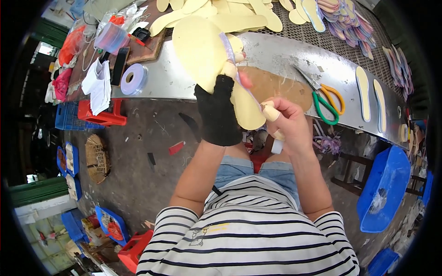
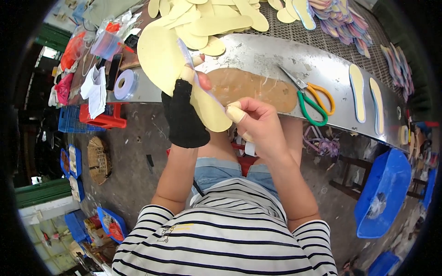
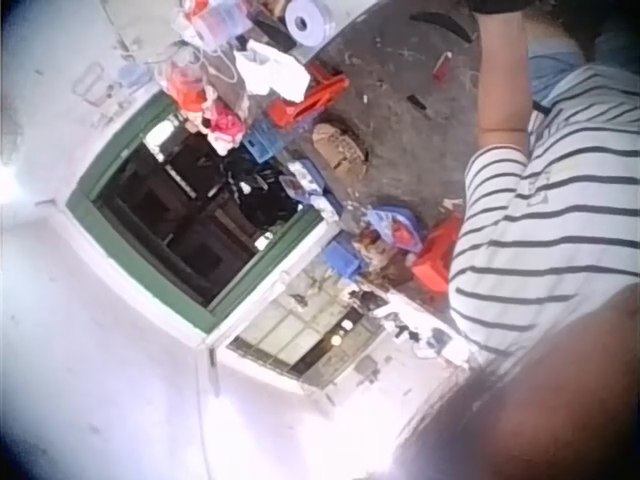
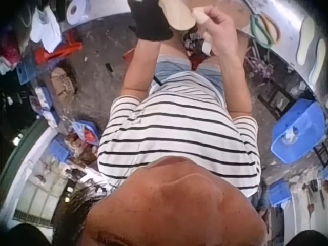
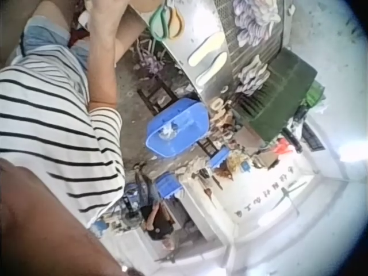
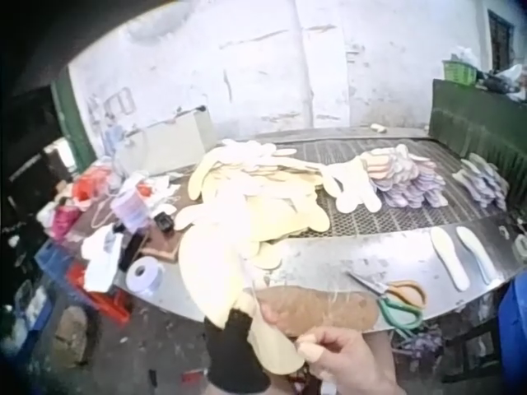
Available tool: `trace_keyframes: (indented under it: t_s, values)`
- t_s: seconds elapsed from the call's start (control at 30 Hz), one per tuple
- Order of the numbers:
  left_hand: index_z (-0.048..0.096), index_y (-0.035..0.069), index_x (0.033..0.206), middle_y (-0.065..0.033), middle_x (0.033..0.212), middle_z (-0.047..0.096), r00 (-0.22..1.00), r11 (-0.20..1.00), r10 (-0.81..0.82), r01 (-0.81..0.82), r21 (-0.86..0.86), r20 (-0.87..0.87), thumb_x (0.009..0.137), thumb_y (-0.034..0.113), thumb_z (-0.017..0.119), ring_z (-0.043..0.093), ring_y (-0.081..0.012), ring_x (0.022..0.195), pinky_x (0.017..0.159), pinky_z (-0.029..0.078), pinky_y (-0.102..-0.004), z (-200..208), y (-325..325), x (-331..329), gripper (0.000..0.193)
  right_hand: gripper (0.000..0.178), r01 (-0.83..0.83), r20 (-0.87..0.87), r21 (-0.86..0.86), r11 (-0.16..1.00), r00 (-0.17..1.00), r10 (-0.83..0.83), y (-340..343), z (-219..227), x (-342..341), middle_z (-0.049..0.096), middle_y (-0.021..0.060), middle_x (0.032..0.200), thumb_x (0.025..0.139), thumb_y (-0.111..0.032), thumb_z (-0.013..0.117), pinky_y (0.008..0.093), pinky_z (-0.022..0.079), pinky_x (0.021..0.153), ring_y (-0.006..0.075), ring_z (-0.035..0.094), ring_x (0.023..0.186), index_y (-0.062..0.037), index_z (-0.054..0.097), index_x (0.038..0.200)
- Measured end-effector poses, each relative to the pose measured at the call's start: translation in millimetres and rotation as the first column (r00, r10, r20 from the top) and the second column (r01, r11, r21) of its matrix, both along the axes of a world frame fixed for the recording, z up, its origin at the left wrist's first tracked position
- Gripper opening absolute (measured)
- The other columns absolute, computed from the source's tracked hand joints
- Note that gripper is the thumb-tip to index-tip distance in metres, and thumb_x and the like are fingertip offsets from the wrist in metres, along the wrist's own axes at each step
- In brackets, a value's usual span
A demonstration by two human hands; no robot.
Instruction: Applying adhesive tape to the edges of shoe insoles.
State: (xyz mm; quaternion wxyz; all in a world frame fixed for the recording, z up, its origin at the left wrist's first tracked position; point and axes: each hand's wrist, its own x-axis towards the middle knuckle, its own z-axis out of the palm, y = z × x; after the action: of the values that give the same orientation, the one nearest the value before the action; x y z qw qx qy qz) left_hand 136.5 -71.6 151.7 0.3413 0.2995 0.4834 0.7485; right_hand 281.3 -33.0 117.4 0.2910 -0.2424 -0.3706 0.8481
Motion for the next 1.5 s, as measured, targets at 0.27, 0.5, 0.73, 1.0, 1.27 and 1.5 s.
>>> trace_keyframes:
  t_s: [0.27,0.5,0.73,1.0,1.27,1.5]
  values:
    - [0.062,0.001,0.096,-0.0020,0.080,0.061,0.978,0.996,0.011,-0.030,-0.090,-0.209,0.075,0.008,0.068,0.055,-0.0081,0.071,0.062,0.043,-0.0234,-7,1,-2,0.023,0.009,0.022,0.214,0.656,0.754,0.953,-0.213,-7,-9,3,0.054,0.0023,0.076,0.082,-0.005,0.058,0.0194,0.041,0.059,0.0079,0.050,0.067,0.0016,0.054,0.087]
    - [0.062,0.002,0.095,-0.0002,0.081,0.061,0.995,0.997,-0.078,0.080,-0.020,0.068,0.077,0.006,0.068,0.056,-0.0068,0.071,0.061,0.045,-0.0232,-11,1,9,0.020,0.018,0.031,0.211,0.809,0.587,0.917,-0.338,3,-1,-17,0.047,0.0033,0.065,0.087,-0.013,0.056,0.0260,0.035,0.051,0.0078,0.042,0.060,-0.0016,0.047,0.077]
    - [0.061,0.002,0.095,-0.0006,0.080,0.061,0.996,0.996,-0.090,0.090,-0.020,-0.020,0.081,0.008,0.064,0.055,-0.0071,0.071,0.062,0.044,-0.0229,-16,5,11,0.015,0.017,0.079,0.093,0.533,0.843,0.984,-0.151,12,8,-16,0.044,0.0037,0.064,0.084,-0.012,0.059,0.0257,0.034,0.051,0.0078,0.041,0.058,-0.0010,0.047,0.079]
    - [0.061,0.001,0.090,-0.0017,0.078,0.061,0.998,1.000,-0.006,0.005,-0.019,-0.064,0.083,0.014,0.063,0.054,-0.0091,0.070,0.063,0.044,-0.0255,-12,11,8,0.015,0.014,0.131,0.113,0.596,0.792,0.963,-0.244,12,9,-19,0.047,0.0048,0.062,0.084,-0.009,0.057,0.0252,0.035,0.051,0.0080,0.044,0.056,-0.0002,0.050,0.077]
    - [0.062,0.001,0.095,-0.0027,0.081,0.062,0.999,0.999,0.031,-0.030,0.014,-0.030,0.083,0.016,0.064,0.054,-0.0090,0.071,0.063,0.043,-0.0255,-15,19,4,0.020,0.013,0.024,0.176,0.825,0.565,0.939,-0.296,14,0,-15,0.046,0.0035,0.064,0.084,-0.008,0.059,0.0228,0.036,0.052,0.0093,0.043,0.059,0.0002,0.051,0.077]
    - [0.057,0.001,0.106,-0.0054,0.089,0.059,0.996,0.995,0.090,-0.089,0.040,-0.028,0.084,0.021,0.063,0.056,-0.0131,0.081,0.070,0.045,-0.0268,-15,22,2,0.030,0.013,-0.005,0.198,0.509,0.861,0.974,-0.112,15,-3,-5,0.054,0.0035,0.067,0.078,-0.007,0.064,0.0233,0.037,0.053,0.0094,0.048,0.061,0.0017,0.061,0.088]
